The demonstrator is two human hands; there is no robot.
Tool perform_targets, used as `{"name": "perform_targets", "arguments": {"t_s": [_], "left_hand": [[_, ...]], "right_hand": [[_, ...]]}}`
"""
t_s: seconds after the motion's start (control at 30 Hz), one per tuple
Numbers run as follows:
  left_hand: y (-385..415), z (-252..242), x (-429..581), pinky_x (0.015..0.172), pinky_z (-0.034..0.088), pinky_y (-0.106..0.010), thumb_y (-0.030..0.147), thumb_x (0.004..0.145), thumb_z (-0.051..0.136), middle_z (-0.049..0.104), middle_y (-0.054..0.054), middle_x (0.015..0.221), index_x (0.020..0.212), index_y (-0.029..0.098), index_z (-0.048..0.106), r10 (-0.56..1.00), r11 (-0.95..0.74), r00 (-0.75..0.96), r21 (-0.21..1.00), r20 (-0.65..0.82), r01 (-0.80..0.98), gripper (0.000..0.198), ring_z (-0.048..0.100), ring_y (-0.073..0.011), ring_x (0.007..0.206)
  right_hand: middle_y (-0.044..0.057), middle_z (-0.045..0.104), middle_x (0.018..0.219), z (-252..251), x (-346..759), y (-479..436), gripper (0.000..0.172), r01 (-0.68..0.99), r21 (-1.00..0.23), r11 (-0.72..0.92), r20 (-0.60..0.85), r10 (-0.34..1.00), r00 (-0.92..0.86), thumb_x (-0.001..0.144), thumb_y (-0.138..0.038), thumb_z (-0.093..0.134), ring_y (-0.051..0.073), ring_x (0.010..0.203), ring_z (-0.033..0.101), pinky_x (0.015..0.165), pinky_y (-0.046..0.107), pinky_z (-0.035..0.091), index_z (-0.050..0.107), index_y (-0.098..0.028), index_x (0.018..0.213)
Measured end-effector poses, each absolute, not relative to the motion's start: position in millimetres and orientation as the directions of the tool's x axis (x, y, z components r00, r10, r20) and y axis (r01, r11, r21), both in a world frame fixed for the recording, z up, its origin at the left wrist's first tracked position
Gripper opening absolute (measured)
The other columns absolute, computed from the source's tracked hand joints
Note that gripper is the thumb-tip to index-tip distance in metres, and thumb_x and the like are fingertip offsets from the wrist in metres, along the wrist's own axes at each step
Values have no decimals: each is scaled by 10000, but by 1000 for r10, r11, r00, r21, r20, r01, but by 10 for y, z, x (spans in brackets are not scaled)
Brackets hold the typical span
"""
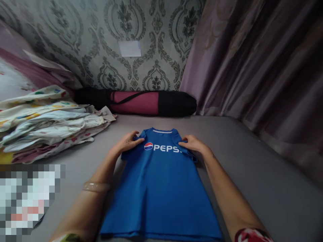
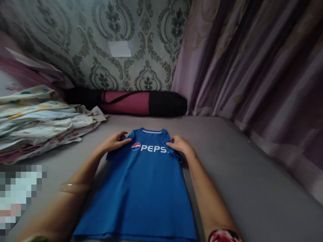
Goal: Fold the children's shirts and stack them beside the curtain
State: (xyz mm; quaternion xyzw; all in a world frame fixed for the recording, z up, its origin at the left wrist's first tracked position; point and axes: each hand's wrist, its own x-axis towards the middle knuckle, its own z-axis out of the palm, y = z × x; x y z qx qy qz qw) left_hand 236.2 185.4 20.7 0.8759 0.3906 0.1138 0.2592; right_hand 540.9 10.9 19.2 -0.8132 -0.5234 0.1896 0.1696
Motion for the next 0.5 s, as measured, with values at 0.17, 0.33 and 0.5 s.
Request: {"name": "perform_targets", "arguments": {"t_s": [0.17,0.33,0.5], "left_hand": [[1843,209,2372,755,453,-318,624,733,568,655,-114,1033,1177,138,611,672,-647,739,516,38,562,660,598,-248,883],[1807,231,2387,563,364,-253,573,686,635,578,1,687,1056,154,655,684,-548,728,632,-38,548,559,525,-172,653],[1886,217,2333,537,397,-233,561,619,702,588,14,659,878,152,636,780,-269,621,853,-81,448,488,551,-156,624]], "right_hand": [[26,671,738,173,5421,134,263,798,-420,-432,-189,902,388,698,-361,715,154,638,613,516,213,376,677,-162,866],[-12,602,636,294,5429,113,137,740,-535,-408,-213,913,349,697,-273,696,112,574,545,496,200,348,634,-159,740],[-29,579,609,444,5541,10,137,494,-760,-423,-226,884,409,747,-285,662,95,539,521,484,185,370,603,-166,779]]}}
